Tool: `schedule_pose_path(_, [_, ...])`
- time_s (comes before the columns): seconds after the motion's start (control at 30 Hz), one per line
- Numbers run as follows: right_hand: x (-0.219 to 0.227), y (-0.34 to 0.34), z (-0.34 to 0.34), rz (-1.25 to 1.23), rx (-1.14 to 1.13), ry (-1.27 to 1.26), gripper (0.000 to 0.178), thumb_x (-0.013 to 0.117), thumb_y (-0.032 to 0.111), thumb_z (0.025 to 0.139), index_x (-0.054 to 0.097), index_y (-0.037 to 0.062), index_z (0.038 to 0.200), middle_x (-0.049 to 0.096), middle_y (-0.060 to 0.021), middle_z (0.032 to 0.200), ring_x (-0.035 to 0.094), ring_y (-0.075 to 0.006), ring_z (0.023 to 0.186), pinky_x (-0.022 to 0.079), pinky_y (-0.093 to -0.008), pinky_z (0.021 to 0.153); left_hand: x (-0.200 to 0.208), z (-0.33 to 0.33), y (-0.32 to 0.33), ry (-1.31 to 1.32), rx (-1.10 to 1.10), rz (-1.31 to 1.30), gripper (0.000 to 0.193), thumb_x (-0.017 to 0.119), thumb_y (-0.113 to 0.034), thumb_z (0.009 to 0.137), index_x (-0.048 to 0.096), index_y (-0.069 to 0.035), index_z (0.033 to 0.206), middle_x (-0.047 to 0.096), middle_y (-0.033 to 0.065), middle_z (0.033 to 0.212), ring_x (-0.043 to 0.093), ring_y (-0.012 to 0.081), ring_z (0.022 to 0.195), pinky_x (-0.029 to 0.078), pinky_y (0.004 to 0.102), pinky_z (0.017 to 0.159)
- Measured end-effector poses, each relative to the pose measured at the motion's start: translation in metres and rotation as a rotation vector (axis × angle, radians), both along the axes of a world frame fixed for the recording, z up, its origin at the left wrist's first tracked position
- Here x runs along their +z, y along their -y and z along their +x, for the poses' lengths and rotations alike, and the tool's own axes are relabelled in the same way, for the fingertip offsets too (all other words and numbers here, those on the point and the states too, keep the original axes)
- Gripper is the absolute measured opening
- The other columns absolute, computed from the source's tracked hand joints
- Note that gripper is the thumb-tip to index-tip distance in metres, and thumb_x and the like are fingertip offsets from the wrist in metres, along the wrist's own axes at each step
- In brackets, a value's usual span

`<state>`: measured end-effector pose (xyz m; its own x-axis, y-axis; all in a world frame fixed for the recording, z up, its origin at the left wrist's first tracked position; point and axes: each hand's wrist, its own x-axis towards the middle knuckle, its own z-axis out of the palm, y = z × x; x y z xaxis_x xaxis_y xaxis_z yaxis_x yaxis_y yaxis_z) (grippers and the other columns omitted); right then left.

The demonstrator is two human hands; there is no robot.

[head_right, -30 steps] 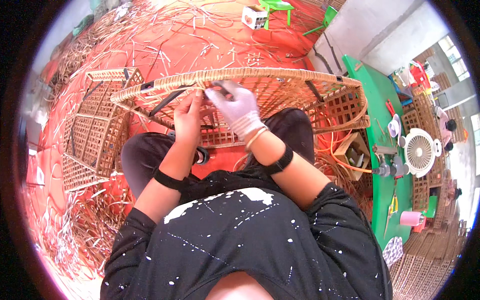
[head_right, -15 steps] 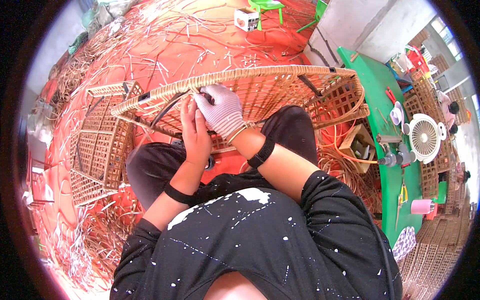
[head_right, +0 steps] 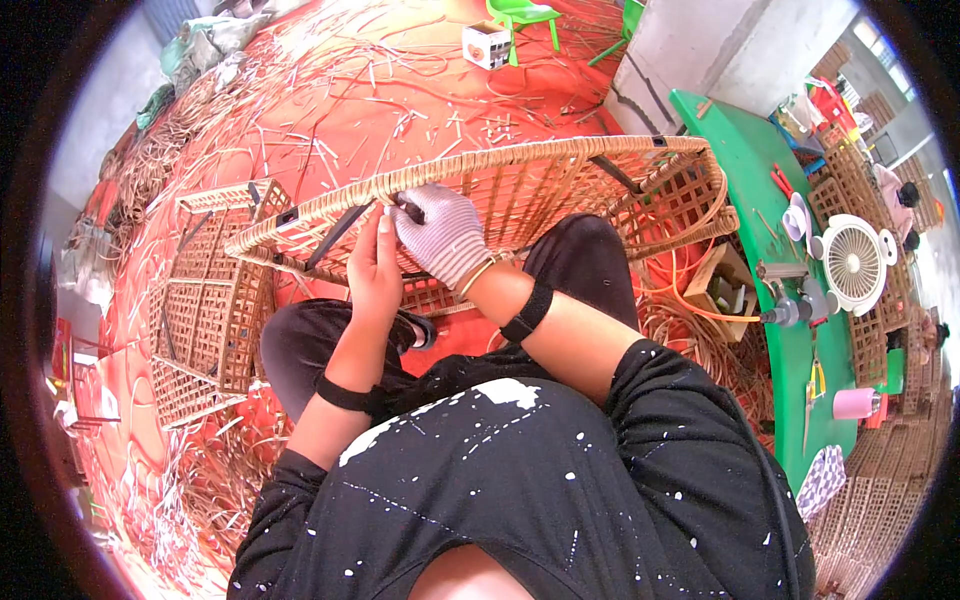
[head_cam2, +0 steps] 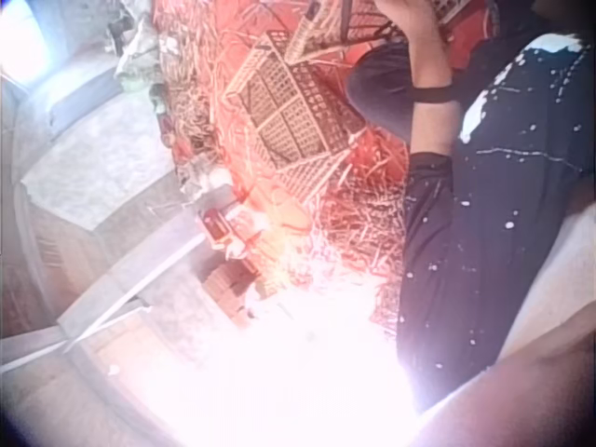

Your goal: The recorder is weaving bamboo or rattan strips into a furniture frame.

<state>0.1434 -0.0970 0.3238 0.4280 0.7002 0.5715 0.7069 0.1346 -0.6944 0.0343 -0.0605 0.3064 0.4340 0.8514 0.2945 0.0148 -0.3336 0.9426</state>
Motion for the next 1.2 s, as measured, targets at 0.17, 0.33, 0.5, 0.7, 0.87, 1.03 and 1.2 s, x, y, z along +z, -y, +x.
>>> schedule_pose_path(0.17, [0.001,-0.003,-0.002,0.044,0.009,0.024,0.017,0.061,0.022,0.075,0.06,0.005,0.081,0.057,-0.0118,0.068,0.057,-0.0295,0.064,0.046,-0.0383,0.059,-0.008,0.008,0.018,0.289,0.006,-0.064,0.037,0.04,-0.015,0.095,0.039,0.004,0.127,0.051,0.0163,0.118,0.051,0.0153,0.103,0.041,0.0256,0.085])
schedule_pose_path(0.33, [-0.001,-0.004,0.001,0.006,0.007,-0.06,0.019,0.062,0.024,0.075,0.061,0.006,0.082,0.058,-0.0119,0.069,0.058,-0.0293,0.066,0.047,-0.0378,0.06,-0.011,0.006,0.013,0.176,-0.063,0.048,0.04,0.033,-0.015,0.097,0.032,0.004,0.132,0.045,0.0155,0.126,0.043,0.0196,0.117,0.032,0.0295,0.098])
schedule_pose_path(0.5, [-0.002,-0.004,-0.004,-0.102,-0.026,-0.147,0.021,0.063,0.025,0.073,0.061,0.005,0.081,0.06,-0.0139,0.073,0.059,-0.0313,0.069,0.047,-0.0391,0.063,-0.009,0.007,0.021,0.232,-0.036,0.011,0.041,0.029,-0.016,0.097,0.031,0.005,0.132,0.039,0.0163,0.132,0.038,0.0206,0.122,0.029,0.0312,0.101])
schedule_pose_path(0.7, [0.001,-0.007,-0.004,-0.108,-0.051,-0.17,0.024,0.064,0.026,0.072,0.06,0.0035,0.08,0.06,-0.0147,0.071,0.059,-0.032,0.067,0.047,-0.0385,0.062,-0.008,0.006,0.013,0.187,-0.018,0.2,0.04,0.033,-0.017,0.096,0.036,0.005,0.13,0.044,0.0189,0.129,0.043,0.0212,0.119,0.033,0.0303,0.098])
schedule_pose_path(0.87, [-0.004,-0.006,-0.001,-0.035,0.026,-0.145,0.02,0.064,0.019,0.079,0.058,0.0007,0.087,0.059,-0.0112,0.069,0.059,-0.0243,0.059,0.046,-0.0334,0.057,-0.002,0.0,0.003,0.175,-0.062,0.017,0.04,0.037,-0.02,0.096,0.042,0.005,0.126,0.053,0.0146,0.118,0.05,0.0168,0.107,0.038,0.0284,0.091])
schedule_pose_path(1.03, [-0.017,-0.006,0.002,-0.035,0.072,-0.339,0.018,0.06,0.019,0.078,0.061,0.004,0.087,0.059,-0.0134,0.073,0.058,-0.0259,0.062,0.047,-0.0336,0.058,-0.007,-0.003,-0.015,0.374,-0.182,-0.46,0.039,0.043,-0.025,0.094,0.048,0.003,0.122,0.056,0.0091,0.109,0.053,0.014,0.095,0.041,0.0276,0.083])
schedule_pose_path(1.2, [-0.003,0.004,0.013,-0.049,0.147,-0.177,0.017,0.054,0.017,0.083,0.059,0.0043,0.092,0.06,-0.0162,0.082,0.06,-0.0294,0.068,0.048,-0.036,0.062,-0.014,-0.005,-0.028,0.426,-0.246,-0.704,0.038,0.055,-0.011,0.084,0.05,0.001,0.119,0.054,0.0052,0.114,0.05,0.0138,0.102,0.037,0.0285,0.089])
